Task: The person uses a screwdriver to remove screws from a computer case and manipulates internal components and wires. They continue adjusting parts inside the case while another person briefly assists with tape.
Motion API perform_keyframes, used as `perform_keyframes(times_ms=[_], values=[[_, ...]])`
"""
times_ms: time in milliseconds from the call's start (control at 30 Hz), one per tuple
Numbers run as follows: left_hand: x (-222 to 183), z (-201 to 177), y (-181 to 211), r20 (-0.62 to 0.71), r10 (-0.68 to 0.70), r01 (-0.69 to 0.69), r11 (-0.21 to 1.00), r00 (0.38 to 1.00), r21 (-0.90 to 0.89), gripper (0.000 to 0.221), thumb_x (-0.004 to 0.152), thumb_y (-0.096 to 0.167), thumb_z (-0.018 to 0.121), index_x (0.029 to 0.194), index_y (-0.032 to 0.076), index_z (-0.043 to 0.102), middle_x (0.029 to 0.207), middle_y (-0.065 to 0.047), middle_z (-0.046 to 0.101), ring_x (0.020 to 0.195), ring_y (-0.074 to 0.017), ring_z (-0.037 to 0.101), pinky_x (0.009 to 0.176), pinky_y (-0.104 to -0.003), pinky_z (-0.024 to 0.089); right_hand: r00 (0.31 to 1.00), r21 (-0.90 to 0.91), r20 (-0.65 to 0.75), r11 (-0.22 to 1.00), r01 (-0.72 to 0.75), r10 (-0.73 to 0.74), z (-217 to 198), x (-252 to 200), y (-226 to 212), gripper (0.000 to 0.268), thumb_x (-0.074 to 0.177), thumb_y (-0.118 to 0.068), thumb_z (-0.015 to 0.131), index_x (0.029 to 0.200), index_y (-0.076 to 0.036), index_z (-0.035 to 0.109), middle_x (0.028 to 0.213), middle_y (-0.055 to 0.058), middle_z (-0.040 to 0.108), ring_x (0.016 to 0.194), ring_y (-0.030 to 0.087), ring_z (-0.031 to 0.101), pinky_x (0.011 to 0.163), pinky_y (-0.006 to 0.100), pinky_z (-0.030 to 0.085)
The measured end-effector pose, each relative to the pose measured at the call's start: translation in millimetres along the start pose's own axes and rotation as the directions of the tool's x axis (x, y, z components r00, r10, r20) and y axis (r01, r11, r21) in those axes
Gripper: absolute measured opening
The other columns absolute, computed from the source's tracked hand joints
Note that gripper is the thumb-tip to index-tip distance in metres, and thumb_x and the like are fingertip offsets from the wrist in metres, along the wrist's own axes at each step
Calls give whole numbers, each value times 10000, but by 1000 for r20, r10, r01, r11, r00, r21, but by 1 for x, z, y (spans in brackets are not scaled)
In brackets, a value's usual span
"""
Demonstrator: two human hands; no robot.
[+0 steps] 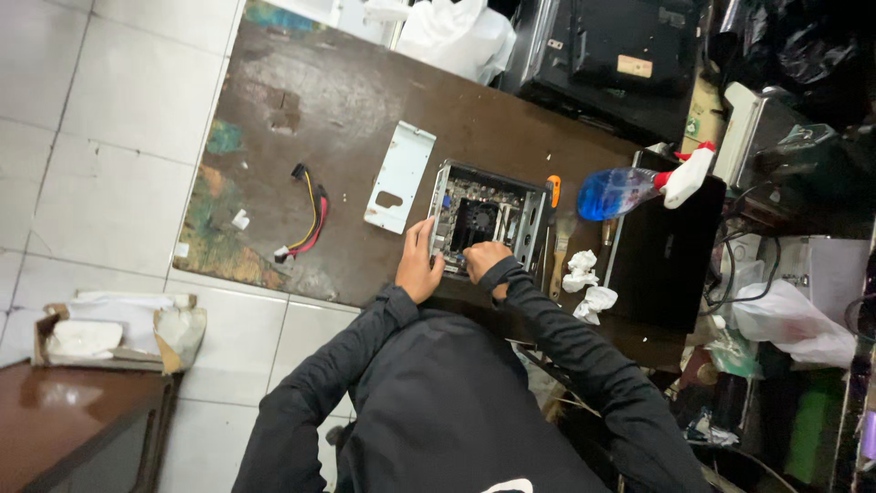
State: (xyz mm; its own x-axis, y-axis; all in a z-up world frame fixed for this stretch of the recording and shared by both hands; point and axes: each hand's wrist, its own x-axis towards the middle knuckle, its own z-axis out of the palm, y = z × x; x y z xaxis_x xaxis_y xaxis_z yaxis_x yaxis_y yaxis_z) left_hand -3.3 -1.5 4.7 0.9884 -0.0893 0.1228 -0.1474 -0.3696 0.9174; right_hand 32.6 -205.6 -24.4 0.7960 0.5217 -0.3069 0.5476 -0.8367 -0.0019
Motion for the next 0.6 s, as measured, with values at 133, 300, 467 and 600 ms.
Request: perform_keyframes(times_ms=[133, 300, 467, 600], values=[[2, 4, -8, 4, 12, -12, 1000, 1000, 20, 742, 763, 15, 597, 1462, 42, 350, 1345, -206, 391, 1288, -444, 430, 1074, -505, 369, 999, -1, -2, 999, -33, 33, -5, 3, -5, 110, 720, -284, 566, 745, -231, 660, 705, -21, 655, 742, 218, 698, 652, 363, 591], [0, 3, -6, 22, 6, -7, 999, 1000, 32, 748, 772, 13, 585, 1473, 29, 326, 1342, -223, 383, 1292, -459, 418, 1079, -508, 364, 999, -35, 3, 999, -33, 33, -4, 8, -13, 114, 717, -252, 587, 731, -204, 690, 692, 4, 672, 709, 240, 701, 611, 388, 587], [2, 2, -2, 30, 20, -21, 999, 999, 46, 744, 775, 5, 577, 1473, 7, 319, 1335, -221, 382, 1288, -462, 422, 1086, -505, 356, 992, -32, 83, 995, -93, 95, -13, 13, -21, 135, 709, -213, 609, 772, -160, 717, 752, 38, 708, 744, 262, 714, 617, 389, 586], [2, 1, -2, 30, 19, -21, 998, 999, 52, 765, 768, -8, 586, 1480, 0, 308, 1325, -232, 386, 1284, -470, 424, 1081, -508, 363, 988, 20, 132, 997, -81, 78, -27, 13, -22, 138, 698, -203, 625, 786, -140, 710, 791, 69, 718, 769, 294, 717, 627, 401, 590]])
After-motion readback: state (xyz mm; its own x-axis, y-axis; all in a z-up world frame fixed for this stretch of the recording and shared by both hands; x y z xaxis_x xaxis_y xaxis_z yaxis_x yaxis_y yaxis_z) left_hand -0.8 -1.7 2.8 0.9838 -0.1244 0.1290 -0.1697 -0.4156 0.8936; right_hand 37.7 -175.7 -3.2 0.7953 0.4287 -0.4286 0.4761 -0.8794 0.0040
